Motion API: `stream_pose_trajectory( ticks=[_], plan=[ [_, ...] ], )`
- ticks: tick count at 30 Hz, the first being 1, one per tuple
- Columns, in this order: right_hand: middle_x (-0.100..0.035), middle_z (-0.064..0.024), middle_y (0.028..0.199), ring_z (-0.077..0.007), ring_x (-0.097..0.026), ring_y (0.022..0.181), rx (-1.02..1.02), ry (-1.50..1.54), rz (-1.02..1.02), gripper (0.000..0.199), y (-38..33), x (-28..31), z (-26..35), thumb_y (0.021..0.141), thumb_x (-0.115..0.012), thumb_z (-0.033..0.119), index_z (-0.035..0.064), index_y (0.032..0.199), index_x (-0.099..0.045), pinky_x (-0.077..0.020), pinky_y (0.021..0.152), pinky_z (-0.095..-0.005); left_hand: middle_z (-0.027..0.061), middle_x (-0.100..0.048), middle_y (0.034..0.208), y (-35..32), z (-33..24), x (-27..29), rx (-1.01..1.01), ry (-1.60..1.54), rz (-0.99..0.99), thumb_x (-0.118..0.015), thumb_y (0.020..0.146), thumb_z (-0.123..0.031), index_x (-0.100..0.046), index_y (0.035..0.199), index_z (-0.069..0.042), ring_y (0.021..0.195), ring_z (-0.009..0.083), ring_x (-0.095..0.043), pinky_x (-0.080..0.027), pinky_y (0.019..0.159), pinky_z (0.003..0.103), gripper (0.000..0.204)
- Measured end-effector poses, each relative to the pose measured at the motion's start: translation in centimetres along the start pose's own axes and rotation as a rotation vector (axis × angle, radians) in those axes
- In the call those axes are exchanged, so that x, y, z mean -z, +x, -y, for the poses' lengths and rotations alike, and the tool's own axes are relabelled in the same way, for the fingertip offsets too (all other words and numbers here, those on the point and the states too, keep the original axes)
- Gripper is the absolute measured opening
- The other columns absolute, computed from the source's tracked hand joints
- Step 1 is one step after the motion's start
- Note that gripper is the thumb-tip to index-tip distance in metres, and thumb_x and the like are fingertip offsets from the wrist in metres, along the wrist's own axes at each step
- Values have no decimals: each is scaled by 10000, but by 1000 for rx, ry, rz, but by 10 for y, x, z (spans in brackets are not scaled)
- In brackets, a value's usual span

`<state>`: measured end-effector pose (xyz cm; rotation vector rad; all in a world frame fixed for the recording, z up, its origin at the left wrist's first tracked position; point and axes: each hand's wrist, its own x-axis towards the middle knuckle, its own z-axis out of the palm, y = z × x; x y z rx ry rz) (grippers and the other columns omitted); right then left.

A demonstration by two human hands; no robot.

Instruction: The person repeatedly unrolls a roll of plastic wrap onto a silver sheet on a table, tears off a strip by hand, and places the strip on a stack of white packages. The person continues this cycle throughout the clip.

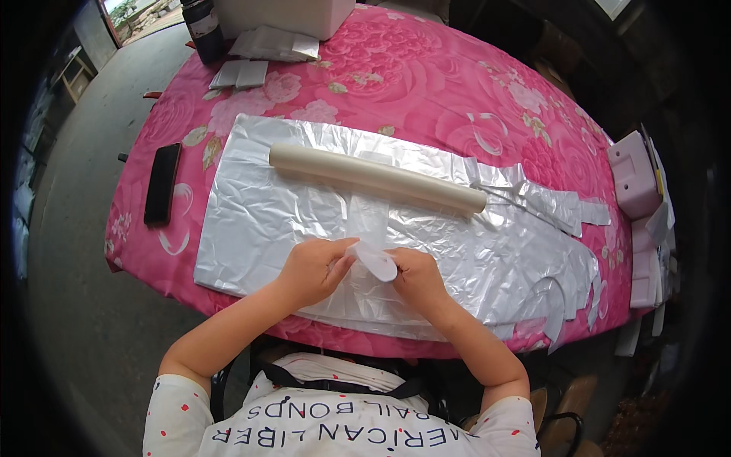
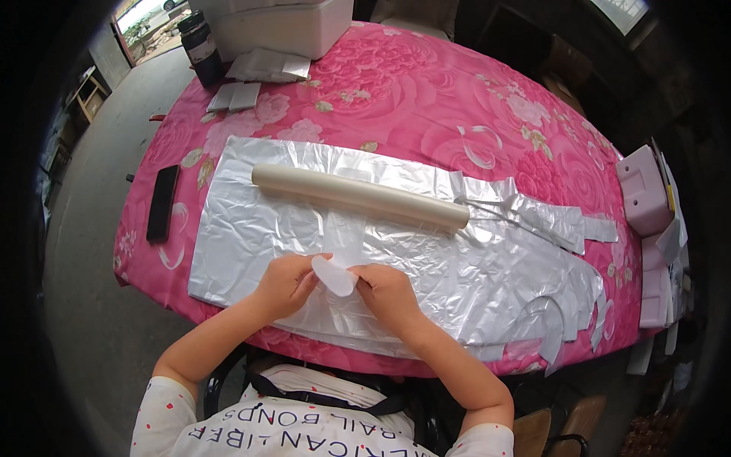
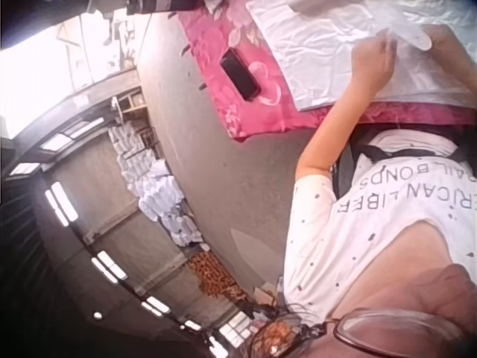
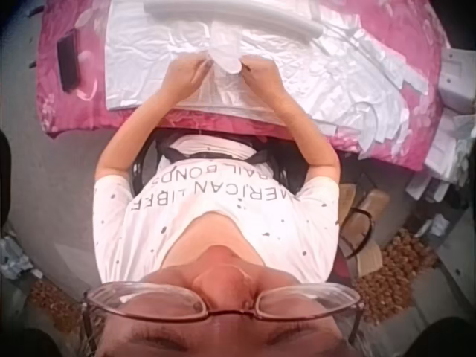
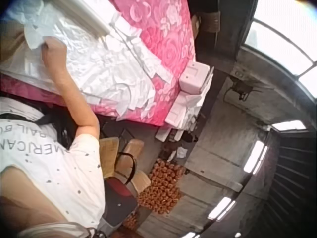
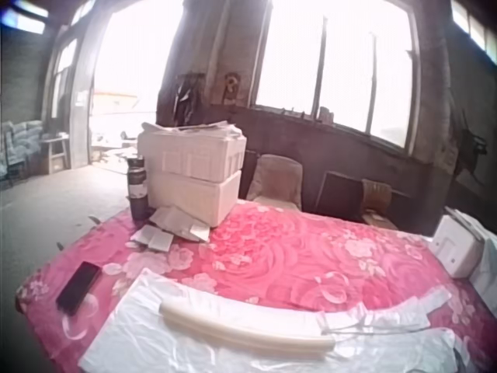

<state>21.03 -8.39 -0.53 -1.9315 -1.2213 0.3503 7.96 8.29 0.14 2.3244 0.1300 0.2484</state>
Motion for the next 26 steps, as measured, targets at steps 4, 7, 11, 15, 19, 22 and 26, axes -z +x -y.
stream_pose_trajectory(
  ticks=[4,7,11,15,19,22,26],
  plan=[
    [-615,-34,625,-103,-595,547,-579,254,263,156,34,16,8,846,-600,152,7,828,-654,-434,488,-224,184,-562,1149,8,-5,-4,202,-294,-296,-572,834,-148,-473,1224,24,969,297,-589,-461,849,386,437],
    [-611,-39,619,-91,-600,545,-691,355,357,232,48,24,4,849,-613,212,-3,765,-637,-426,469,-212,187,-448,1304,9,-8,-9,-239,243,-309,-594,812,-177,-431,1265,31,1171,321,-473,-392,959,407,524],
    [-614,-38,638,-84,-598,544,-731,411,371,222,51,23,-3,842,-629,217,6,775,-618,-427,459,-208,223,-256,1430,2,-8,-42,-64,446,-2,-548,831,-338,-280,1359,56,1350,343,-214,-158,1096,450,711],
    [-628,-63,752,-121,-614,653,-532,184,134,241,30,11,12,783,-679,149,2,951,-588,-473,564,-255,233,-226,1439,2,-6,-45,-13,504,22,-545,825,-374,-265,1359,70,1357,331,-197,-135,1103,438,748],
    [-598,-120,1003,-231,-576,941,247,-450,-274,514,14,-1,5,688,-730,94,15,1152,-525,-461,838,-367,246,-342,1372,7,-6,-40,-59,491,-35,-571,794,-317,-355,1304,83,1303,324,-314,-213,1079,424,683],
    [-456,-141,1284,-305,-417,1204,406,-453,14,517,18,2,-16,728,-682,116,37,1208,-507,-364,998,-391,237,-412,1324,13,-6,-34,-83,498,-45,-600,747,-253,-406,1269,81,1254,325,-387,-269,1053,414,649],
    [-348,-152,1402,-332,-365,1263,311,-321,213,549,32,15,-15,761,-646,141,77,1279,-473,-306,1053,-399,222,-420,1326,22,0,-28,-103,621,70,-653,677,-209,-416,1271,62,1247,317,-401,-279,1050,406,695]
  ],
)
